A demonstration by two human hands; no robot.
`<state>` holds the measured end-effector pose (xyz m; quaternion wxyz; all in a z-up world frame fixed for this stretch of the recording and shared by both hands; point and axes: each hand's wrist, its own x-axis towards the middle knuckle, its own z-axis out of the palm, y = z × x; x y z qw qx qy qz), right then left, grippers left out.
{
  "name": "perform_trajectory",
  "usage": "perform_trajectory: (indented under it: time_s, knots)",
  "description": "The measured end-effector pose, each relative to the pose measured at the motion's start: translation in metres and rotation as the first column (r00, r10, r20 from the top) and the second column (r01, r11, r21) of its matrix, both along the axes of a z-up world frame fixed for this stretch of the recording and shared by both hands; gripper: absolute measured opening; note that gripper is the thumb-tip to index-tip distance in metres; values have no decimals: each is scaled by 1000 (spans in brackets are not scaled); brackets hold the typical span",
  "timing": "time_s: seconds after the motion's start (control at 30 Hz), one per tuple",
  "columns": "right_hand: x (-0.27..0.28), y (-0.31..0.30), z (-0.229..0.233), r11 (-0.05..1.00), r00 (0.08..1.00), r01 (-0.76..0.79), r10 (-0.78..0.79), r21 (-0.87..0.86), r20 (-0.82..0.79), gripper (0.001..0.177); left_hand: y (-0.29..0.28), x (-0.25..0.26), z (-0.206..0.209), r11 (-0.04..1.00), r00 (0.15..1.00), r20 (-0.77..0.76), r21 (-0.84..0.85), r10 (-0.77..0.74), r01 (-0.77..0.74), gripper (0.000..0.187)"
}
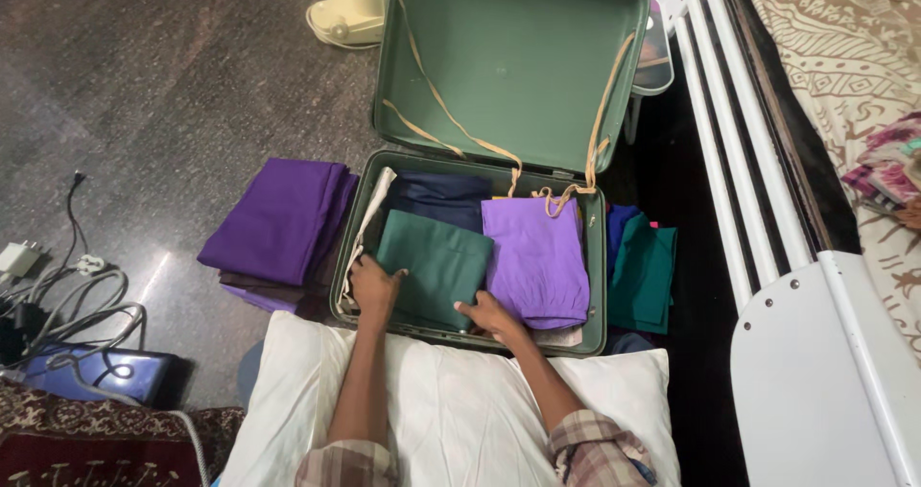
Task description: The person unpacks folded clothes from a green suitcase placed on their lap. They remove garments one by one, including pink, purple, blue, red, green, brown, yellow, and teal items, and place them on the floor beside the suitcase.
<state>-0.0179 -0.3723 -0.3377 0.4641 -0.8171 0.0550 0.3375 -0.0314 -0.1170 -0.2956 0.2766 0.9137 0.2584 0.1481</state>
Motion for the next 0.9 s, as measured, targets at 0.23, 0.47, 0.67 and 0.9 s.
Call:
perform_trajectory:
  time_s: [0.23,0.47,0.67,0.9]
  knots:
    - [-24,13,49,964,721,215,-50,-154,691,62,-11,-3,79,818,976,117,-532,-185,219,56]
    - [-55,26,161,995,273,-25,102,-99,957,93,-28,-9,133,301,974,220,-927,-47,224,50]
    - [-52,29,165,958,519,54,-269,283,811,51,-56,-18,149,-106,894,442,-895,-69,434,35]
    - [-16,-19,137,385,637,496,-771,778,-24,44,-59,-8,121,551,841,540,-701,-4,452,32]
